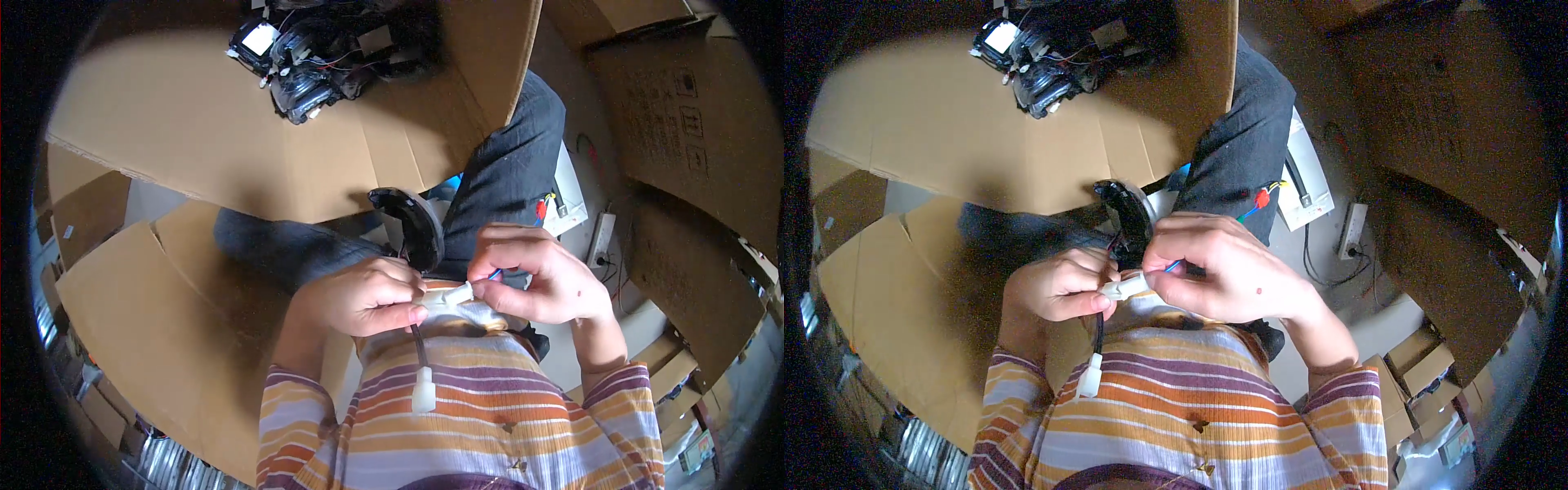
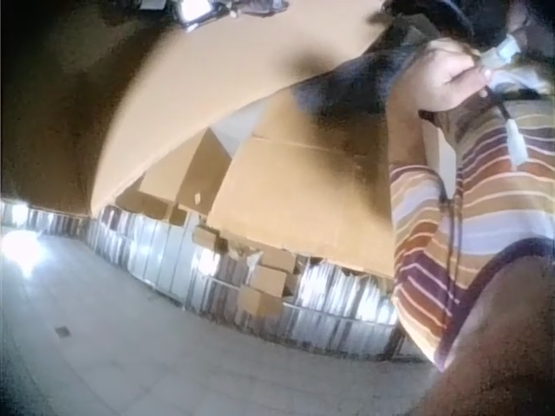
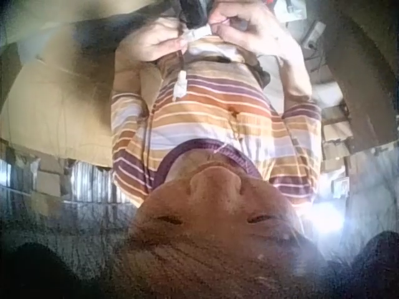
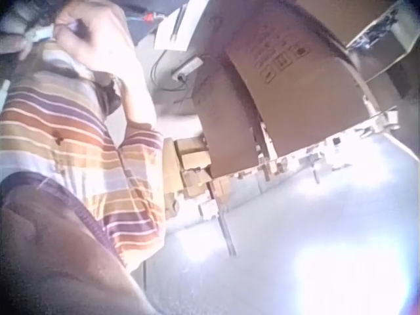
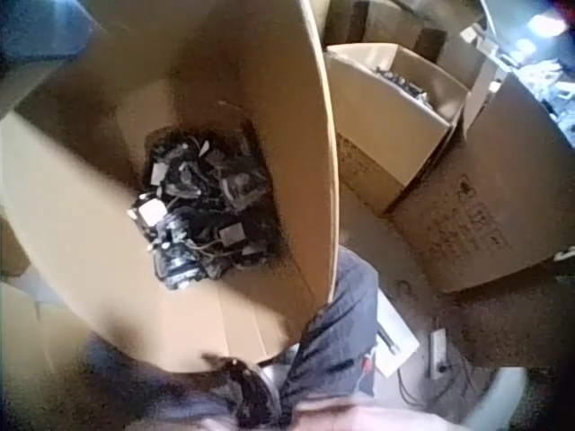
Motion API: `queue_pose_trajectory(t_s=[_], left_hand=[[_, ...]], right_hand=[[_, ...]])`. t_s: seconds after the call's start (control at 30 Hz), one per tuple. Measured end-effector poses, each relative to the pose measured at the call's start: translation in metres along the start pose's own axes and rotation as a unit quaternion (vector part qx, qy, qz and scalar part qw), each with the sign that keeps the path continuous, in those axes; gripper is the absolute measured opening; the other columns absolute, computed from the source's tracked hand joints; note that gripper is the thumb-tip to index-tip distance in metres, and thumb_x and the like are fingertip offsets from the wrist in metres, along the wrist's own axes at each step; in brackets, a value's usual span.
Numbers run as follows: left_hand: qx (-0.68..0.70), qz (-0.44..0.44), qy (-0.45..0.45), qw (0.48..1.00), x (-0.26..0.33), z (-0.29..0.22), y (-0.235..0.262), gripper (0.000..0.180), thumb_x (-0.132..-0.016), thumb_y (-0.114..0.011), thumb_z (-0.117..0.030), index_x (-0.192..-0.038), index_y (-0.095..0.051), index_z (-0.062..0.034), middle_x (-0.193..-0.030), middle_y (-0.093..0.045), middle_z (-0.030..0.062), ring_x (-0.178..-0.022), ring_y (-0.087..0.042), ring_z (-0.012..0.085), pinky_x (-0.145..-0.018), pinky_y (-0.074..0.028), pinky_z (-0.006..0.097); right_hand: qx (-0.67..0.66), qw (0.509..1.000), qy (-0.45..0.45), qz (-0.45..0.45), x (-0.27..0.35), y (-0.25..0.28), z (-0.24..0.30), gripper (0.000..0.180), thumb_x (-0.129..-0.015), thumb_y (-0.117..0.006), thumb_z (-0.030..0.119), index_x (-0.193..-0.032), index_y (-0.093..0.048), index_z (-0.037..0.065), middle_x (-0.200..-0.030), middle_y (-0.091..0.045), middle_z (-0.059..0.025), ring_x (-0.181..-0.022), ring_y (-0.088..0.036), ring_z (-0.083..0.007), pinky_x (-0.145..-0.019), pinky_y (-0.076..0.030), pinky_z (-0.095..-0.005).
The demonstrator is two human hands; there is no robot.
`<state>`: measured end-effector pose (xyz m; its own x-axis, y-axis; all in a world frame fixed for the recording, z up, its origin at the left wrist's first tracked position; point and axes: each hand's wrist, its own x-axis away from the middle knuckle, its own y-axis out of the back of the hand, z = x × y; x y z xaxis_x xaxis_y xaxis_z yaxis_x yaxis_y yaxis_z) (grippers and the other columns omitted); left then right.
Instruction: The person connects wiring harnesses and plastic connectors to electronic components by hand, sorting them from cardboard shipping boxes.
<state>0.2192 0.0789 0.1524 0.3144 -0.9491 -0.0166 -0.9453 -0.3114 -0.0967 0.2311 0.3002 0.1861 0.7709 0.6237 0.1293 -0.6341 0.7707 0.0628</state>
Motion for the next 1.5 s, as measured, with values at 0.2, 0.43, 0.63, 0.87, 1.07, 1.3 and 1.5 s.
queue_pose_trajectory(t_s=[0.2, 0.43, 0.63, 0.87, 1.07, 1.3, 1.5], left_hand=[[0.05, 0.055, 0.039, 0.996, -0.002, 0.003, -0.002, 0.025, -0.082, -0.044, -0.013, -0.063, -0.051, 0.0007, -0.066, -0.054, 0.0114, -0.058, -0.053, 0.023, -0.051, -0.038, 0.032], [0.207, -0.093, 0.084, 0.97, 0.0, 0.008, -0.002, 0.021, -0.084, -0.044, -0.015, -0.085, -0.054, 0.0033, -0.08, -0.052, 0.007, -0.073, -0.051, 0.0119, -0.063, -0.039, 0.021], [0.297, -0.162, 0.042, 0.94, 0.006, 0.024, -0.008, 0.019, -0.081, -0.049, -0.014, -0.09, -0.055, 0.002, -0.083, -0.052, 0.0072, -0.078, -0.049, 0.0145, -0.069, -0.038, 0.024], [0.326, -0.248, -0.057, 0.91, 0.003, 0.03, -0.016, 0.011, -0.075, -0.054, -0.006, -0.085, -0.057, 0.0, -0.073, -0.052, 0.0073, -0.072, -0.047, 0.0129, -0.062, -0.036, 0.022], [0.294, -0.29, 0.018, 0.911, 0.012, 0.027, -0.021, 0.012, -0.075, -0.055, -0.006, -0.082, -0.057, 0.0024, -0.068, -0.05, 0.0055, -0.062, -0.045, 0.0101, -0.055, -0.034, 0.021], [0.188, -0.315, 0.087, 0.926, 0.01, 0.014, -0.02, 0.007, -0.071, -0.054, 0.0, -0.077, -0.057, 0.0015, -0.065, -0.051, 0.0043, -0.059, -0.041, 0.0104, -0.054, -0.031, 0.022], [0.161, -0.324, 0.078, 0.929, 0.017, 0.019, -0.019, 0.009, -0.07, -0.056, 0.002, -0.078, -0.057, 0.0006, -0.067, -0.052, 0.0051, -0.063, -0.043, 0.0115, -0.056, -0.034, 0.023]], right_hand=[[0.087, 0.996, -0.028, 0.02, -0.002, -0.005, 0.007, 0.007, -0.065, -0.053, 0.002, -0.07, -0.052, -0.002, -0.067, -0.05, -0.0111, -0.064, -0.048, -0.0267, -0.058, -0.038, -0.0329], [0.051, 0.992, -0.061, -0.095, 0.01, 0.009, -0.001, 0.006, -0.068, -0.052, 0.004, -0.07, -0.052, -0.002, -0.068, -0.051, -0.0087, -0.063, -0.05, -0.0191, -0.057, -0.038, -0.0285], [0.021, 0.994, -0.047, -0.1, 0.02, 0.007, 0.006, 0.006, -0.07, -0.051, 0.004, -0.072, -0.051, -0.001, -0.07, -0.051, -0.0101, -0.065, -0.05, -0.0217, -0.057, -0.039, -0.029], [-0.008, 0.994, -0.055, -0.098, 0.019, 0.003, 0.011, 0.007, -0.067, -0.055, 0.006, -0.07, -0.055, -0.001, -0.068, -0.052, -0.008, -0.062, -0.049, -0.0181, -0.056, -0.038, -0.0275], [0.003, 0.997, 0.016, -0.08, 0.015, 0.007, 0.016, 0.006, -0.067, -0.055, 0.003, -0.071, -0.052, -0.001, -0.067, -0.05, -0.0092, -0.062, -0.047, -0.0234, -0.056, -0.037, -0.0302], [0.026, 0.995, 0.014, -0.098, 0.013, 0.004, 0.017, 0.006, -0.066, -0.057, 0.005, -0.068, -0.053, 0.0, -0.065, -0.05, -0.0078, -0.061, -0.047, -0.0215, -0.055, -0.037, -0.0296], [0.117, 0.986, -0.016, -0.114, 0.014, 0.005, 0.021, 0.006, -0.064, -0.055, 0.004, -0.065, -0.051, 0.0, -0.063, -0.048, -0.0091, -0.06, -0.047, -0.0232, -0.055, -0.038, -0.0307]])
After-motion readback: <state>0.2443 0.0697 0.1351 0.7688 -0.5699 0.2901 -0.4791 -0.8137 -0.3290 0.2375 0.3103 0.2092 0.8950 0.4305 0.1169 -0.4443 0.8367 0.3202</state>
